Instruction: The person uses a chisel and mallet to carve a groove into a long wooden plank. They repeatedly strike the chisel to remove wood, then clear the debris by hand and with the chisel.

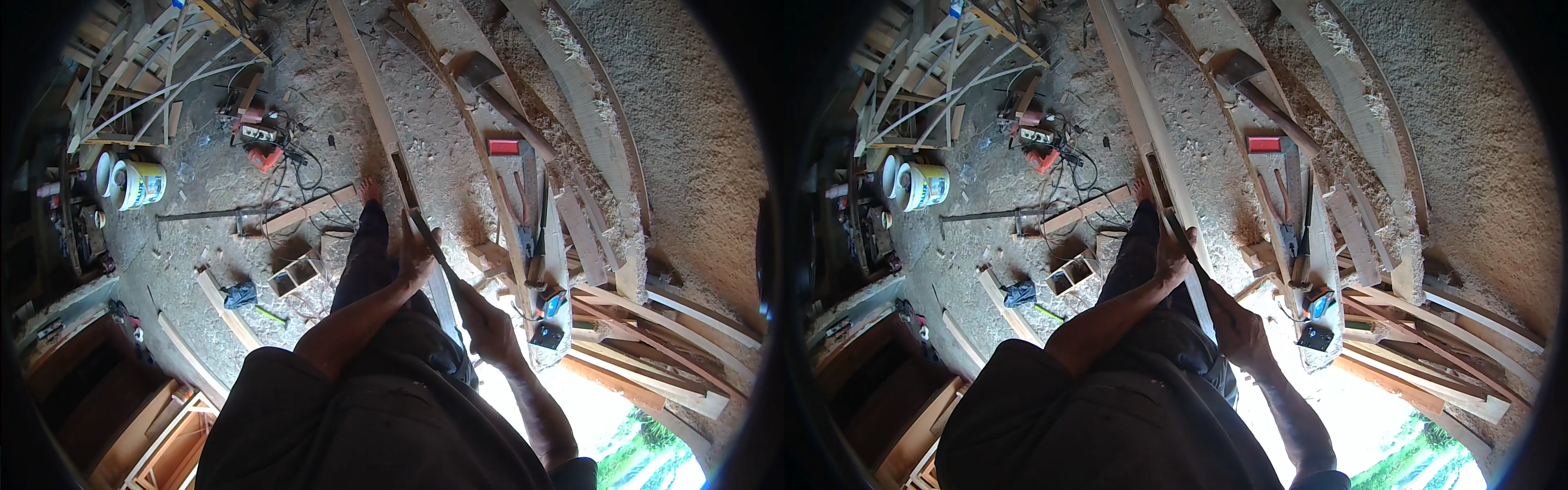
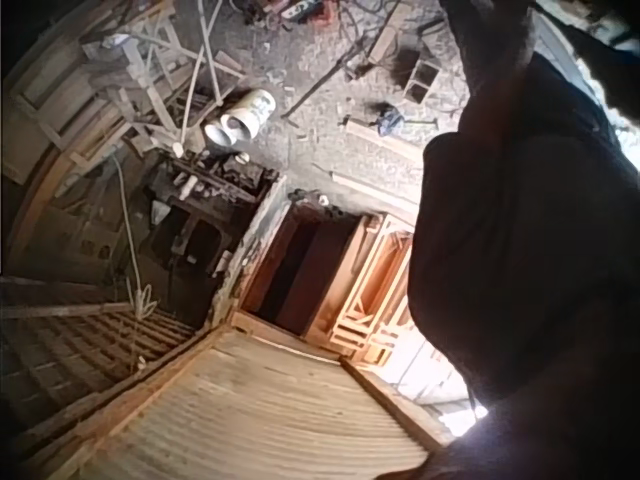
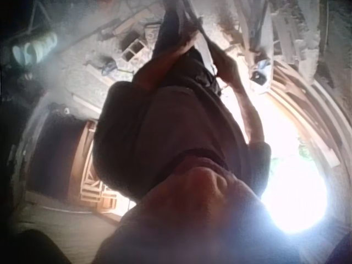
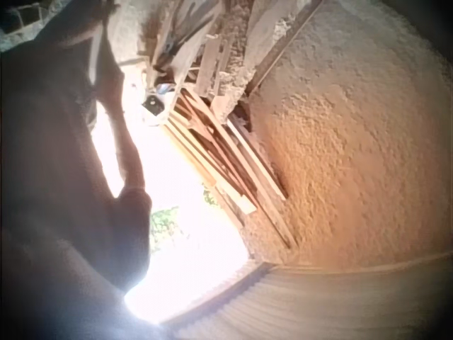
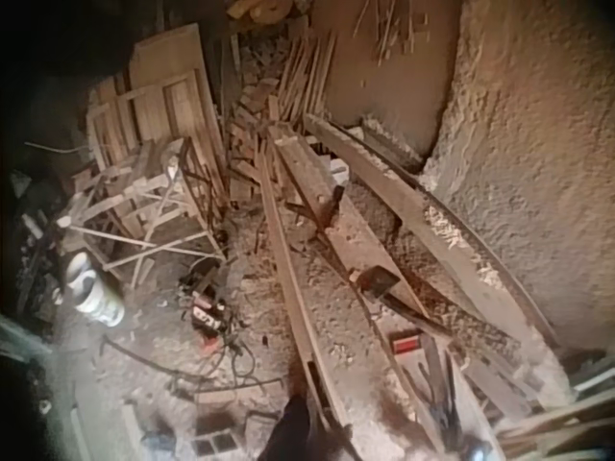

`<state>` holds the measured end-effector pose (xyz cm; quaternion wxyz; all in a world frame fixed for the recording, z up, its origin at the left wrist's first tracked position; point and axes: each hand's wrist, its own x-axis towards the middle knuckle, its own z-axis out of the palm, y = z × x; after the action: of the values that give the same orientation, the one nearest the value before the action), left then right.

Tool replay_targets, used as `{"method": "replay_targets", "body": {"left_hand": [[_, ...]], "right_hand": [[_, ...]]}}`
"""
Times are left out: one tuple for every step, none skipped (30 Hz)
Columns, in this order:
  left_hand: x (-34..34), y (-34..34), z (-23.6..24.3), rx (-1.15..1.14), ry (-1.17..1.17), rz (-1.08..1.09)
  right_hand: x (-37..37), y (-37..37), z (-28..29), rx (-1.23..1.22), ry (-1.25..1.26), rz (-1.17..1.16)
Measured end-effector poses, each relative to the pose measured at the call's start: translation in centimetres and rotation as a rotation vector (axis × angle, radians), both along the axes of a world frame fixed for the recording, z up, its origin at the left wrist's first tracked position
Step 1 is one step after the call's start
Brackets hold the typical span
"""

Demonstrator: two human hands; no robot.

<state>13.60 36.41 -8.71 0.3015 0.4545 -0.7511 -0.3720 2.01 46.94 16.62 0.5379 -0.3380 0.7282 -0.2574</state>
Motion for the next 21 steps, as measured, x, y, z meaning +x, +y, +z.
{"method": "replay_targets", "body": {"left_hand": [[0.1, 0.1, -0.4, 0.007, -0.039, -0.011], [0.2, 0.2, -0.4, 0.014, -0.077, -0.026], [0.4, 0.2, -0.5, 0.021, -0.117, -0.041], [0.1, 0.3, -0.4, 0.311, 0.039, 0.075], [-0.4, -0.1, 1.1, 0.392, 0.142, 0.130], [-0.9, -0.3, 2.7, 0.470, 0.248, 0.193], [-0.9, -0.6, 3.5, 0.504, 0.250, 0.200], [-0.9, -0.9, 4.0, 0.538, 0.253, 0.207], [-0.9, -0.9, 4.4, 0.572, 0.256, 0.214], [-0.7, -0.8, 3.9, 0.518, 0.204, 0.223], [-0.5, -0.6, 2.0, 0.525, 0.227, 0.244], [-0.3, -0.2, -0.6, 0.534, 0.252, 0.271], [-0.6, -0.3, -0.4, 0.601, 0.280, 0.275], [-0.9, -0.4, -0.2, 0.670, 0.307, 0.285], [-1.1, -0.2, 0.2, 0.637, 0.322, 0.253], [-0.7, -0.7, 0.7, 0.590, 0.326, 0.220], [-0.4, -1.1, 1.3, 0.542, 0.330, 0.187], [-1.0, -0.8, 2.0, 0.596, 0.359, 0.238], [-1.2, -1.0, 1.9, 0.618, 0.386, 0.244], [-1.2, -0.9, 1.9, 0.641, 0.413, 0.250], [-1.2, -0.9, 1.9, 0.663, 0.441, 0.256]], "right_hand": [[1.3, 0.7, -0.8, -0.021, -0.002, -0.049], [2.7, 1.3, -1.3, -0.042, -0.007, -0.114], [4.1, 1.9, -2.0, -0.063, -0.014, -0.176], [4.4, 2.4, -3.2, -0.069, 0.000, -0.177], [4.6, 2.6, -3.7, -0.079, 0.018, -0.186], [4.7, 2.7, -3.9, -0.081, 0.010, -0.195], [4.8, 2.2, -3.7, -0.089, -0.001, -0.208], [4.9, 2.0, -3.4, -0.095, -0.012, -0.221], [4.6, 1.9, -2.5, -0.001, -0.073, -0.240], [4.1, 1.4, -1.1, 0.086, -0.143, -0.247], [3.8, 0.8, -0.3, 0.169, -0.210, -0.250], [3.8, 0.6, -0.4, 0.083, -0.140, -0.194], [4.2, 0.9, -2.1, -0.029, -0.078, -0.209], [5.3, 1.4, -3.8, -0.125, -0.019, -0.222], [5.2, 2.3, -4.6, -0.117, -0.066, -0.245], [5.6, 2.6, -4.8, -0.110, -0.121, -0.278], [5.3, 2.9, -4.5, -0.077, -0.126, -0.279], [4.9, 3.5, -4.3, -0.043, -0.131, -0.278], [4.2, 3.5, -4.2, -0.014, -0.124, -0.272], [4.3, 2.8, -4.6, -0.052, -0.120, -0.278], [4.5, 2.6, -5.5, -0.115, -0.122, -0.299]]}}
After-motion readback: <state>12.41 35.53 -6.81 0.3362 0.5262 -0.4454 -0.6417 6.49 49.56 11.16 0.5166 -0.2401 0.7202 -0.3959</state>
